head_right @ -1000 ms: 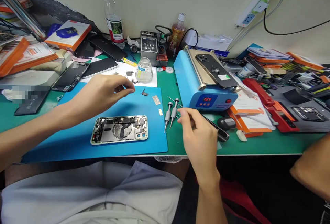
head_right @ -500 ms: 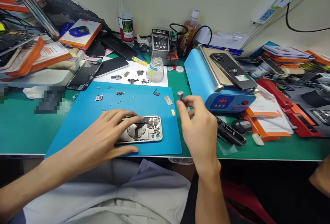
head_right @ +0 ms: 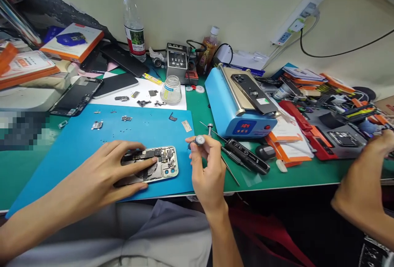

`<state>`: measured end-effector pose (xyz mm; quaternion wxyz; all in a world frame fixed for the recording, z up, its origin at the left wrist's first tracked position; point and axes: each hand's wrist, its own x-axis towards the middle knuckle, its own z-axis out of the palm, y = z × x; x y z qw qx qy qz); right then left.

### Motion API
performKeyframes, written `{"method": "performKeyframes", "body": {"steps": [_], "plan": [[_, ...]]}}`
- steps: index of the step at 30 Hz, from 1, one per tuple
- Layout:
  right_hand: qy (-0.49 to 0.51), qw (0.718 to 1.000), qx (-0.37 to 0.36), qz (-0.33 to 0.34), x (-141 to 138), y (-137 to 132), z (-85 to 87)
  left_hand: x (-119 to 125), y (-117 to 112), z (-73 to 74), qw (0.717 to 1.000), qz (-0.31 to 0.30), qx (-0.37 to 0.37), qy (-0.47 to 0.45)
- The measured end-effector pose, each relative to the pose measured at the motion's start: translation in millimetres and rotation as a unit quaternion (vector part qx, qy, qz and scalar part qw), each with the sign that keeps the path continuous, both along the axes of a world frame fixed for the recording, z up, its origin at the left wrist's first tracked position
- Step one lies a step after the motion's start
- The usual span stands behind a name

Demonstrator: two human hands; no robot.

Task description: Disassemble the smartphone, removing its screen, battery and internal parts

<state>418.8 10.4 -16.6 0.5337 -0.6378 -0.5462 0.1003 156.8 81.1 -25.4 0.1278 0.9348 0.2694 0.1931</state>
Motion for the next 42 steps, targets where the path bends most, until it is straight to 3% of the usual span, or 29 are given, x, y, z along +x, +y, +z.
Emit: {"method": "performKeyframes", "body": {"steps": [3, 6, 8, 11, 15, 19, 24, 26, 29, 31, 35, 38, 42], "plan": [[-0.028, 0.997, 0.050, -0.042, 4, 1, 1.3, -1, 0, 1.7, 1.000, -0.009, 0.008, 0.002], [-0.025, 0.986, 0.081, -0.146, 15, 0, 12.0, -1, -1, 3.0, 1.000, -0.007, 0.012, -0.002], [-0.058, 0.980, 0.025, -0.191, 23, -1, 21.4, -1, -1, 3.3, 1.000, -0.007, 0.015, -0.007], [-0.183, 0.964, -0.118, -0.155, 27, 3, 29.7, -1, -1, 3.1, 1.000, -0.014, 0.019, -0.010], [-0.380, 0.896, -0.191, -0.128, 26, 15, 29.2, 0, 0, 1.8, 1.000, -0.011, 0.022, -0.012], [-0.406, 0.865, -0.216, -0.201, 33, 22, 34.3, -1, 0, 0.1, 1.000, -0.010, 0.018, -0.013], [-0.415, 0.824, -0.325, -0.210, 27, 30, 45.7, -1, 0, -0.5, 1.000, -0.011, 0.018, -0.017], [-0.389, 0.835, -0.332, -0.204, 28, 33, 46.2, -1, -1, -0.3, 0.999, -0.008, 0.025, -0.021], [-0.262, 0.908, -0.284, -0.159, 42, 31, 43.1, 1, -1, -0.4, 0.999, -0.004, 0.030, -0.023], [-0.188, 0.941, -0.248, -0.131, 54, 27, 40.7, 1, -1, -1.3, 0.999, -0.005, 0.031, -0.026], [-0.052, 0.989, -0.097, -0.101, 54, 12, 37.9, 1, -1, -4.4, 0.999, -0.001, 0.038, -0.029], [0.010, 0.998, 0.016, -0.059, 37, -1, 33.8, 2, -1, -6.9, 0.999, -0.002, 0.044, -0.033], [0.001, 0.998, 0.062, -0.008, 19, -12, 24.6, 2, -1, -9.1, 0.998, -0.001, 0.045, -0.034]]}}
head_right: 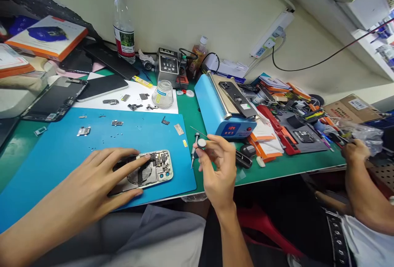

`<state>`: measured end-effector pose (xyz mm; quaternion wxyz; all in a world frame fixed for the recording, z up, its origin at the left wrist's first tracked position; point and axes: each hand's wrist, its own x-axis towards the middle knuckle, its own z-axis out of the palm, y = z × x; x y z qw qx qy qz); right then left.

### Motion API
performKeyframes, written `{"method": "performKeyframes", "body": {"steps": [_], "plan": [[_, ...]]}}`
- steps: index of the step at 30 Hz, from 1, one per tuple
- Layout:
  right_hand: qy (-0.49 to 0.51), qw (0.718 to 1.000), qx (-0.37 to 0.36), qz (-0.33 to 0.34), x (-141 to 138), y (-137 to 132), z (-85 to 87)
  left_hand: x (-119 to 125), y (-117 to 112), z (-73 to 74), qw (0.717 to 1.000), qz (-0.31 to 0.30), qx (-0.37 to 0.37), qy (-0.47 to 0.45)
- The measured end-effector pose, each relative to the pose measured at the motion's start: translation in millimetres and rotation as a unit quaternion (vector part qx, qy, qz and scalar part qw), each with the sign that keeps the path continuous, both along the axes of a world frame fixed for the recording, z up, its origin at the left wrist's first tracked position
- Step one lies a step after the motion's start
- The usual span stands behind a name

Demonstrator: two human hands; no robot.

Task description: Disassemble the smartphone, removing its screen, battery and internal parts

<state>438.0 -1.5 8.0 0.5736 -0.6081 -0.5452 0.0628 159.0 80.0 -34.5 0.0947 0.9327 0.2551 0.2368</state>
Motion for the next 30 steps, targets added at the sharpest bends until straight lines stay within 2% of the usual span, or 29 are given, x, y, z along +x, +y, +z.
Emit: {"method": "performKeyframes", "body": {"steps": [3, 5, 7, 9, 12, 14, 17, 20, 23, 30], "plan": [[-0.035, 0.999, 0.001, -0.002, 2, -1, -7.8, -1, 0, -0.2, 1.000, 0.001, -0.003, 0.007], [-0.097, 0.995, 0.011, -0.029, 9, 0, -13.9, -1, -1, 1.5, 1.000, 0.001, -0.005, 0.012], [-0.198, 0.977, 0.028, -0.070, 15, 1, -20.3, -1, -1, 5.0, 1.000, -0.004, -0.003, 0.017], [-0.258, 0.959, 0.045, -0.104, 16, 2, -25.2, 0, -1, 10.0, 1.000, -0.013, 0.000, 0.028], [-0.187, 0.973, 0.077, -0.111, -1, 7, -24.9, 1, -1, 18.0, 0.998, -0.032, 0.005, 0.054], [-0.117, 0.982, 0.113, -0.093, -21, 12, -20.3, 2, -1, 22.1, 0.996, -0.045, 0.006, 0.070], [-0.066, 0.989, 0.123, -0.040, -49, 22, -15.0, 2, 0, 26.7, 0.995, -0.053, -0.001, 0.082], [-0.076, 0.991, 0.106, 0.005, -60, 29, -18.2, 2, 1, 30.4, 0.995, -0.054, -0.017, 0.084], [-0.112, 0.988, 0.103, 0.027, -58, 29, -25.0, 3, 1, 33.1, 0.994, -0.055, -0.028, 0.087], [-0.134, 0.989, 0.048, 0.039, -56, 26, -29.0, 3, 1, 32.7, 0.994, -0.050, -0.032, 0.092]]}}
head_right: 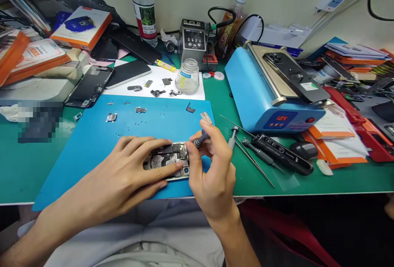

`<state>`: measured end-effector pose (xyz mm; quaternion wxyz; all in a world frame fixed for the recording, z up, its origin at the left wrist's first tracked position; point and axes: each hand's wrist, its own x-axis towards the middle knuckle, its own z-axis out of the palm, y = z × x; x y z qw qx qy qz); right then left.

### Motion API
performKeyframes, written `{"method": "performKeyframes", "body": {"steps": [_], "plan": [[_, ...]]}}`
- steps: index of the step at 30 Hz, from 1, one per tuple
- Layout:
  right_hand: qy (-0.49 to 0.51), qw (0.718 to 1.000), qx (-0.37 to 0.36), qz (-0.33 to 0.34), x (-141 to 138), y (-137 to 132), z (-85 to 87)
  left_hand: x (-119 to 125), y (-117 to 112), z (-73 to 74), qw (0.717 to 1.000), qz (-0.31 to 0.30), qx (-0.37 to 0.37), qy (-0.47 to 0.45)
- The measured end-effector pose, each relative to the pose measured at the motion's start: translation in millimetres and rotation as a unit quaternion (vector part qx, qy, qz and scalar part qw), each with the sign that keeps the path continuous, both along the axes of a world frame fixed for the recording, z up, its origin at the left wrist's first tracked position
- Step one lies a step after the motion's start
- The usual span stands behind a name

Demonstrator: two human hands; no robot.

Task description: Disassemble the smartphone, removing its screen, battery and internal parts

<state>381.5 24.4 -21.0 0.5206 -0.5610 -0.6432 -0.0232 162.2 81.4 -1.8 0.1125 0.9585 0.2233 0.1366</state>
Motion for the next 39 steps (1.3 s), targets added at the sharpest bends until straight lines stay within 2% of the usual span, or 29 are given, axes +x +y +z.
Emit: {"method": "performKeyframes", "body": {"steps": [7, 12, 16, 21, 25, 28, 33, 35, 39], "plan": [[-0.040, 0.999, 0.005, -0.008, 3, -4, -1.2, 0, 2, -0.2, 1.000, 0.000, -0.005, -0.004], [-0.101, 0.994, 0.021, 0.046, 8, -4, 3.6, -1, 1, -0.4, 1.000, 0.002, -0.014, -0.016], [-0.153, 0.987, 0.050, 0.019, 9, 0, 7.7, -2, 2, -2.4, 0.999, 0.018, -0.032, -0.032], [-0.036, 0.999, 0.016, 0.003, 7, -1, 3.7, -2, 3, -3.9, 0.998, 0.021, -0.040, -0.042], [-0.037, 0.999, 0.007, -0.016, 7, -1, 2.0, -3, 1, -3.5, 0.998, 0.020, -0.041, -0.036], [-0.043, 0.997, -0.017, -0.057, 6, -1, 3.0, -3, 2, -4.4, 0.998, 0.023, -0.035, -0.036], [0.053, 0.995, -0.019, -0.086, 0, -2, 5.7, 0, 3, -6.8, 0.999, 0.024, -0.021, -0.038], [0.076, 0.994, 0.001, -0.084, -2, -2, 5.5, -1, 2, -7.2, 0.999, 0.025, -0.016, -0.038], [0.045, 0.998, 0.014, -0.034, -3, -4, 1.2, -2, 1, -6.1, 0.999, 0.019, -0.014, -0.030]]}}
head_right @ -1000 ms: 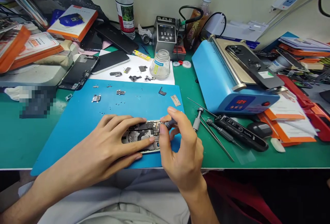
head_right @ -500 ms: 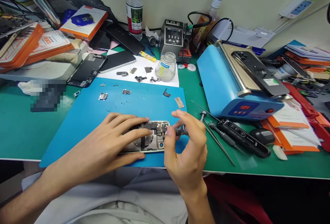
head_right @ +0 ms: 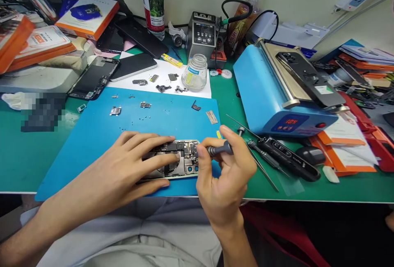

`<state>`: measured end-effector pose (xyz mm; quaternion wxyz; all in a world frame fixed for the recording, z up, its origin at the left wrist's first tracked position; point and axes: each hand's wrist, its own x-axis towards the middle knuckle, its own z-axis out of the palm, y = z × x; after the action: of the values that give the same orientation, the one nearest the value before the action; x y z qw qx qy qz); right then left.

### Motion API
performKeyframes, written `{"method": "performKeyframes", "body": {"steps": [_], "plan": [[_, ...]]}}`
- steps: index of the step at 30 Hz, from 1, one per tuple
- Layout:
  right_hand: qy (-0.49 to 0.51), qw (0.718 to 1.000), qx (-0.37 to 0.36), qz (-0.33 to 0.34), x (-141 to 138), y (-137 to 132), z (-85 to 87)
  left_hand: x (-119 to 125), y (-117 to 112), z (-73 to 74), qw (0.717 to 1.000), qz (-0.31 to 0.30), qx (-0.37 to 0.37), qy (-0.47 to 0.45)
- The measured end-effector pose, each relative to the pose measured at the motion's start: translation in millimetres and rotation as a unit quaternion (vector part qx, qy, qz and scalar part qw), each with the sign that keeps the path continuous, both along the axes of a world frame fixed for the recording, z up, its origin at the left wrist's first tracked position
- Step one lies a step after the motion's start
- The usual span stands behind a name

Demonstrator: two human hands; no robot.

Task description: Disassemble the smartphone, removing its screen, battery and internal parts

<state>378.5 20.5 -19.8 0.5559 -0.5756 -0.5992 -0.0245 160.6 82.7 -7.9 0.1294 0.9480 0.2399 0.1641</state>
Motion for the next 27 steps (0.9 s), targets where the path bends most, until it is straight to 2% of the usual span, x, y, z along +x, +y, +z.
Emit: {"method": "performKeyframes", "body": {"steps": [13, 15, 20, 24, 27], "plan": [[-0.012, 0.999, -0.027, 0.032, 1, 2, -1.3, 0, 0, 2.7, 1.000, -0.014, 0.021, 0.009], [-0.038, 0.999, -0.019, 0.033, 3, 3, -1.8, 0, 0, 2.6, 1.000, -0.014, 0.023, 0.006], [-0.165, 0.983, 0.056, 0.059, 12, 5, -0.8, 0, 1, 1.0, 1.000, -0.017, 0.024, 0.004], [-0.135, 0.988, 0.039, 0.062, 15, 5, 1.4, -1, 3, -1.4, 0.999, -0.019, 0.029, -0.011], [-0.123, 0.989, 0.048, 0.063, 15, 5, 2.0, -3, 1, 2.7, 0.999, -0.010, 0.014, -0.050]]}}
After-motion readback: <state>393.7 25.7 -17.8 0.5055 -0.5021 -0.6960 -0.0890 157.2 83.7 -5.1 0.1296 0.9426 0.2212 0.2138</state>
